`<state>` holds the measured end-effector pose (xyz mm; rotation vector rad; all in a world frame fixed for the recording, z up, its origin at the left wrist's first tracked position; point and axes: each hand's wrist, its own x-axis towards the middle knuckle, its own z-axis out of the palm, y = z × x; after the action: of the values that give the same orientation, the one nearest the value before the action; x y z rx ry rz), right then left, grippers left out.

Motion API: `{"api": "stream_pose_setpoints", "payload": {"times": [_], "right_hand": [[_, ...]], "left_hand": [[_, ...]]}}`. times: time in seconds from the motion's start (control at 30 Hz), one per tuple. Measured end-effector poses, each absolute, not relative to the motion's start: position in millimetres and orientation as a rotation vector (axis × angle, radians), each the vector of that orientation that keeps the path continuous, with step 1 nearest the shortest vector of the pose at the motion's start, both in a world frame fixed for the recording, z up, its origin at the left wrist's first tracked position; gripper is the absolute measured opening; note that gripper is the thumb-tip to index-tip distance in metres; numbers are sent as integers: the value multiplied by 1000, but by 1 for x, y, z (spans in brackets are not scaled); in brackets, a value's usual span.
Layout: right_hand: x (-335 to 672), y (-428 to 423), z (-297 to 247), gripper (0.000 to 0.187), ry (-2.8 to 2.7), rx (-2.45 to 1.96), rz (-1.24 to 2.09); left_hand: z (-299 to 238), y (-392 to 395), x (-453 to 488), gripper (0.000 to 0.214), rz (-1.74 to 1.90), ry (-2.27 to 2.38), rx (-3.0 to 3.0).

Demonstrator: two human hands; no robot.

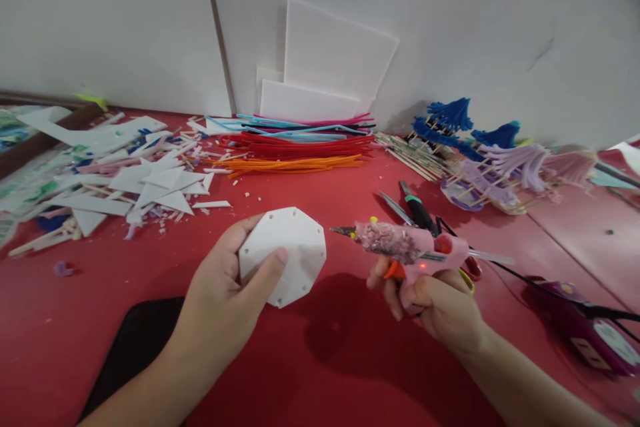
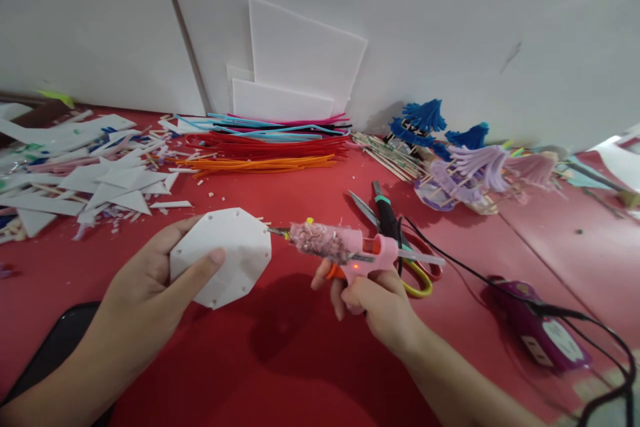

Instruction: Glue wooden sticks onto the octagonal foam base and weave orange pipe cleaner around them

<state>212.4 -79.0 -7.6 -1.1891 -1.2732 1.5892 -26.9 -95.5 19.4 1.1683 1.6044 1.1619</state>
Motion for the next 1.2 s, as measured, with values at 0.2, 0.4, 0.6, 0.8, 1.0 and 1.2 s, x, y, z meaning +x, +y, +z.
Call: {"api": "stream_pose_setpoints", "payload": {"times": [0.2, 0.4, 0.6, 0.8, 1.0, 1.2], "right_hand": [[208, -77, -4, 3, -1142, -1146, 1598], [205, -70, 7, 15, -998, -1075, 1856], [213, -64, 2, 6, -774, -792, 2180], [217, -61, 1, 7, -747, -720, 2273], [217, -61, 3, 6, -817, -716, 2256], [216, -69, -1, 5, -1065, -923, 1861]], "left_hand": [[22, -100, -22, 48, 1201, 1615, 1179], [23, -101, -21, 44, 1241, 1626, 1185], [20, -100, -23, 45, 1237, 1570, 1184], [20, -101, -24, 45, 1228, 1560, 1182], [19, -100, -25, 45, 1216, 1547, 1146], [22, -103, -22, 38, 1224, 1458, 1049]]}}
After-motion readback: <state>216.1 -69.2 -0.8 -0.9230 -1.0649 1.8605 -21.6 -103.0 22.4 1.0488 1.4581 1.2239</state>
